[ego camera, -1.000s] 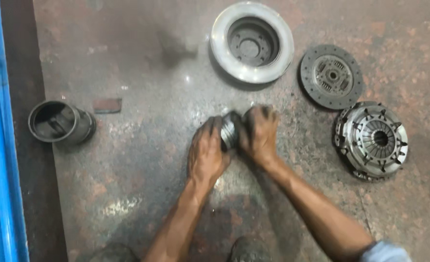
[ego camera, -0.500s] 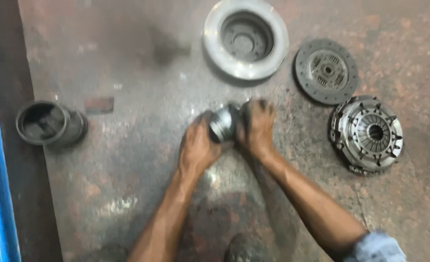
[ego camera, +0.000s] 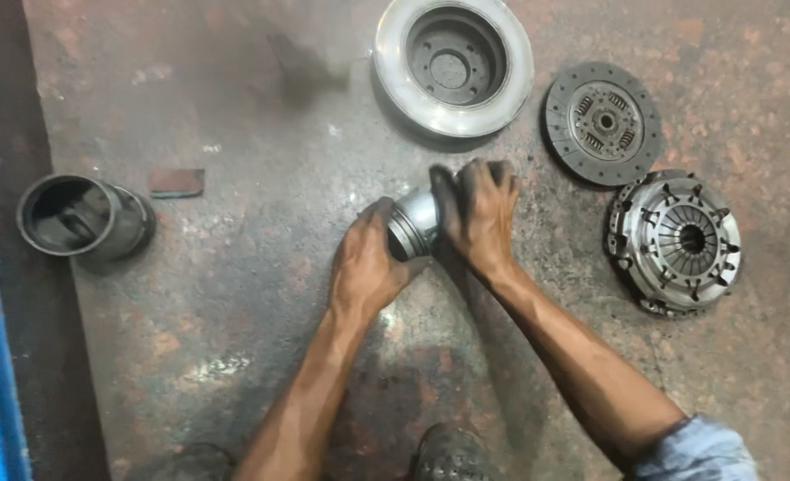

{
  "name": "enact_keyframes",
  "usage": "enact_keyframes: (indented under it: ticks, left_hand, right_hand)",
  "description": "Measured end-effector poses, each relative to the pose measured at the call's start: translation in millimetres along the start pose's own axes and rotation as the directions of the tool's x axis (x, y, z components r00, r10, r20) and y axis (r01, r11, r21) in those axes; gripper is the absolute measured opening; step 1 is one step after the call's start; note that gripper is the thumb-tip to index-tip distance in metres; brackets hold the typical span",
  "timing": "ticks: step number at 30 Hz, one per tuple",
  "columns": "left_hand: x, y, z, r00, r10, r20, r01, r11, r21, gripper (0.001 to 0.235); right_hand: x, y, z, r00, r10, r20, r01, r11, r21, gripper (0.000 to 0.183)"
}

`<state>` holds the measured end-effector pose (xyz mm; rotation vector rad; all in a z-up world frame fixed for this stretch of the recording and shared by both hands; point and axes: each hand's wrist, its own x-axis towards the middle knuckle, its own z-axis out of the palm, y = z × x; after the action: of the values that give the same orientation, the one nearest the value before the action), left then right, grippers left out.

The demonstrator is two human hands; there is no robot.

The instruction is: The person scrubs a cylindrical metal part with a dark abrasive pad on a concrete floor. Nearby, a flywheel, clutch disc, and pressure plate are visible. The person rotates the part to clean different sides and then places it down.

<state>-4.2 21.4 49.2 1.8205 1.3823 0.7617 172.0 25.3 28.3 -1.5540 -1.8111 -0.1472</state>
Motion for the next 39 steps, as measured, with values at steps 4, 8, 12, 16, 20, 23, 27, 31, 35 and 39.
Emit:
enact_keyframes:
  ticks: [4, 8, 12, 16, 20, 23, 27, 31, 35, 39]
  left_hand:
    - [-7, 2, 8, 0.992, 0.11, -0.062, -0.111, 0.994, -0.013, 0.091]
    - [-21, -2, 10, 0.985, 0.158, -0.066, -0.15, 0.983, 0.108, 0.088]
    - [-22, 1, 13, 0.989, 0.144, 0.009, -0.143, 0.965, 0.22, 0.094]
    - [-32, 0, 17, 0.991, 0.098, 0.089, -0.119, 0.952, 0.281, 0.095]
    - [-24, 3, 18, 0.99, 0.136, 0.029, -0.139, 0.965, 0.224, 0.091]
    - [-20, -3, 20, 0.974, 0.228, 0.006, -0.221, 0.936, 0.272, 0.092]
    - [-30, -4, 25, 0.978, 0.206, -0.014, -0.194, 0.942, 0.273, 0.093]
    - [-37, -2, 27, 0.97, 0.239, -0.033, -0.217, 0.924, 0.315, 0.09]
    - [-14, 16, 5, 0.995, -0.043, 0.087, 0.03, 0.988, 0.15, 0.086]
    - [10, 20, -26, 0.906, -0.322, 0.277, 0.318, 0.946, 0.058, 0.089]
  right_hand:
    - [-14, -14, -5, 0.992, -0.114, 0.052, 0.116, 0.993, -0.025, 0.022]
    - [-8, -11, -13, 0.984, 0.112, 0.137, -0.115, 0.993, 0.016, 0.015]
    - [3, -9, -21, 0.991, 0.025, 0.133, -0.029, 0.999, 0.028, 0.016]
    - [3, -14, -17, 0.988, 0.085, 0.126, -0.086, 0.996, 0.005, 0.02]
    - [3, -18, -13, 0.992, 0.001, 0.127, -0.004, 1.0, 0.025, 0.02]
    - [8, -10, -18, 0.976, 0.063, 0.207, -0.06, 0.998, -0.02, 0.019]
    - [25, -5, -15, 0.928, 0.162, 0.336, -0.154, 0.987, -0.049, 0.021]
    - [-10, -17, -7, 0.966, -0.06, 0.253, 0.07, 0.997, -0.032, 0.037]
    - [24, 12, -19, 0.946, 0.174, 0.274, -0.152, 0.983, -0.099, 0.029]
    - [24, 18, -43, 0.852, 0.472, 0.224, -0.511, 0.843, 0.167, 0.036]
